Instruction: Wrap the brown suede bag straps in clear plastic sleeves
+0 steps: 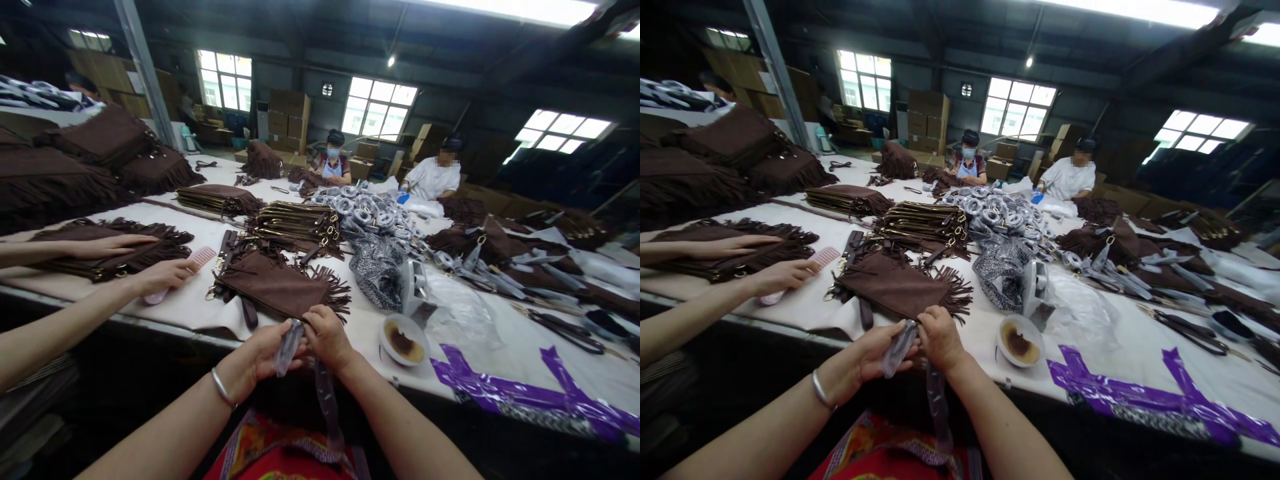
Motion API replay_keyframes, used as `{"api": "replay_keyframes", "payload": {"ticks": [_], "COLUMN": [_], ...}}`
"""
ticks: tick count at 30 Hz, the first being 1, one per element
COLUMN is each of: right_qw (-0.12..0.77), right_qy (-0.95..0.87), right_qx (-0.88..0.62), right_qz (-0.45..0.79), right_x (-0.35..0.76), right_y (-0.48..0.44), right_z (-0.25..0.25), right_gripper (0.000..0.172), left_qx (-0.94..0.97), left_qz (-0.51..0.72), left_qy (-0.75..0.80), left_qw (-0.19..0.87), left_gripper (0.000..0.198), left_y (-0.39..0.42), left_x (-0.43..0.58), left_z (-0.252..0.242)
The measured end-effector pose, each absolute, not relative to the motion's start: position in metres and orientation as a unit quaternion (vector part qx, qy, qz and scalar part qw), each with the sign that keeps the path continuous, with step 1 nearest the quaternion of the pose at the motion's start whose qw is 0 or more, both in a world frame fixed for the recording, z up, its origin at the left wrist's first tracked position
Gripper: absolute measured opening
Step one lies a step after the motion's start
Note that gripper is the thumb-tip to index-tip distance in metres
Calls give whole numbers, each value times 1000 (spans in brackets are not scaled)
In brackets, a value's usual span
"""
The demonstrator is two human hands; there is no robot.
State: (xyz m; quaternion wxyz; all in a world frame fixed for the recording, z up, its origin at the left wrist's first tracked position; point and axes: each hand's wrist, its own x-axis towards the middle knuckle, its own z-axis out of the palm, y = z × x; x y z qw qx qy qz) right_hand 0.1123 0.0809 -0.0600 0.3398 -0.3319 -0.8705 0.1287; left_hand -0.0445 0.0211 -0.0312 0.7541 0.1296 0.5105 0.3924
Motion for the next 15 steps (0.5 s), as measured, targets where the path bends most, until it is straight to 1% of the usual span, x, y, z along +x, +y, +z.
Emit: {"api": "replay_keyframes", "payload": {"ticks": [2,5,6,10,13,15], "right_qw": [360,381,386,394,393,392], "right_qy": [-857,-838,-833,-822,-824,-827], "right_qx": [-335,-339,-340,-345,-337,-330], "right_qz": [157,194,203,224,230,229], "right_x": [115,119,120,119,117,115], "right_y": [80,79,79,77,74,72], "right_z": [-60,-63,-64,-65,-64,-65], "right_gripper": [19,22,22,21,21,21], "left_qx": [100,102,117,183,251,306], "left_qz": [402,425,432,449,459,466], "left_qy": [487,492,488,460,559,636], "left_qw": [769,753,750,743,644,534], "left_gripper": [34,18,16,19,13,12], "left_y": [19,16,15,14,15,17], "left_x": [-45,-46,-46,-41,-39,-40], "left_z": [-35,-40,-41,-45,-45,-45]}}
